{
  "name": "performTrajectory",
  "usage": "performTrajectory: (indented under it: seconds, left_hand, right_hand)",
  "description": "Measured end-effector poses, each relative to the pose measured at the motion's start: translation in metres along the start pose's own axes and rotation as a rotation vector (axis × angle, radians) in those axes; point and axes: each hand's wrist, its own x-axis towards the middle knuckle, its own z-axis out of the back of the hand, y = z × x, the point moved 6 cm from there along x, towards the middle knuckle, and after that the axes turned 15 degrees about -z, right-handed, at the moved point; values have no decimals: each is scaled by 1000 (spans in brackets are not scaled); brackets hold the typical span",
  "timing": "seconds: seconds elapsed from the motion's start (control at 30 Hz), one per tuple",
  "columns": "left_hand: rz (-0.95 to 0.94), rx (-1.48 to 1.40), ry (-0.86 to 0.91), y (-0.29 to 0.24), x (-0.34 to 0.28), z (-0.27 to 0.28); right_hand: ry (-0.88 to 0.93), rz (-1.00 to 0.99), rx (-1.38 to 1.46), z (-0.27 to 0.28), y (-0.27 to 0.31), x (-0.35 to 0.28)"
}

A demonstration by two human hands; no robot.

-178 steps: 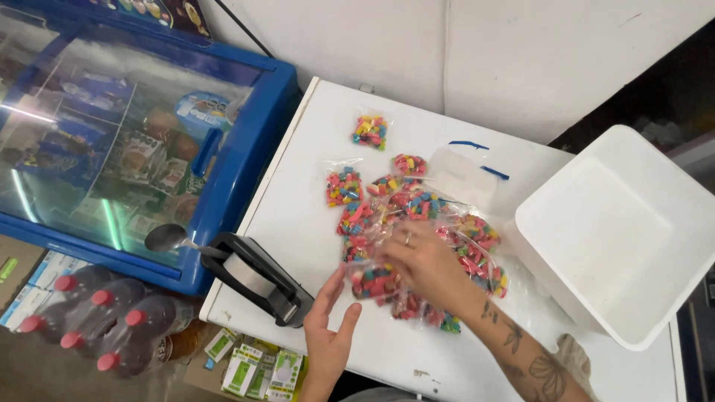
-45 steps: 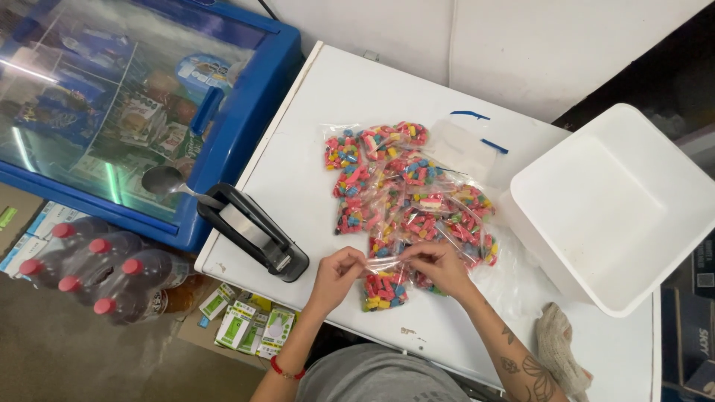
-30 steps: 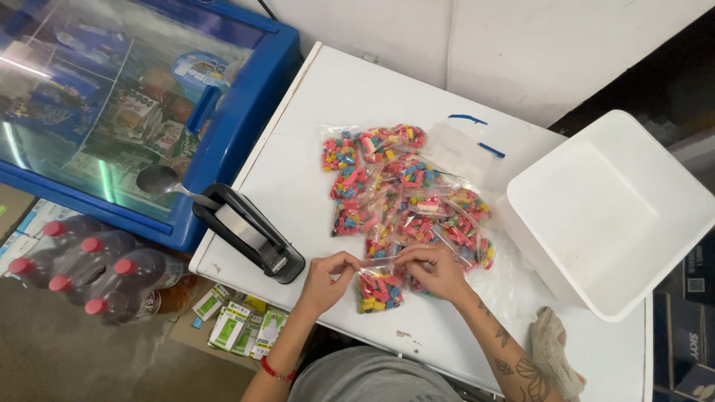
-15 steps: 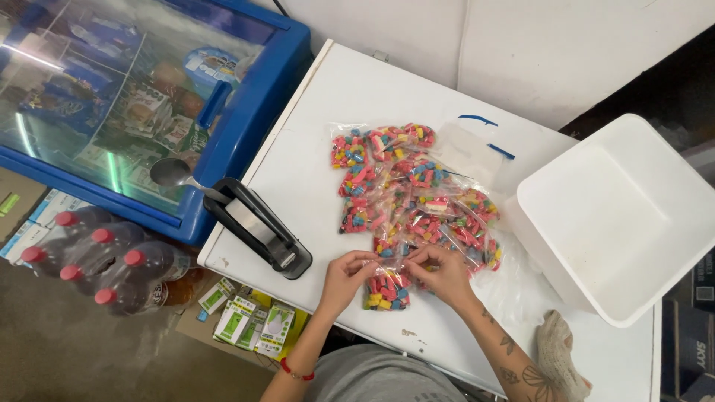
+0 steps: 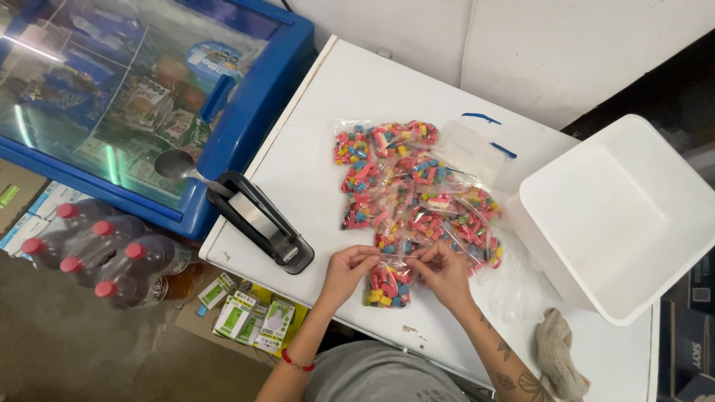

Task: The person is sealing small plastic bags of colorful candies using a bag neck sealer and placing them into a white tray on a store counter.

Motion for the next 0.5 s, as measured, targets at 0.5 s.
performTrajectory:
  seconds: [0.5]
  left_hand:
    - [-57, 92, 65, 16, 2, 4]
  right_hand:
    - [-146, 182, -115, 3, 37, -18]
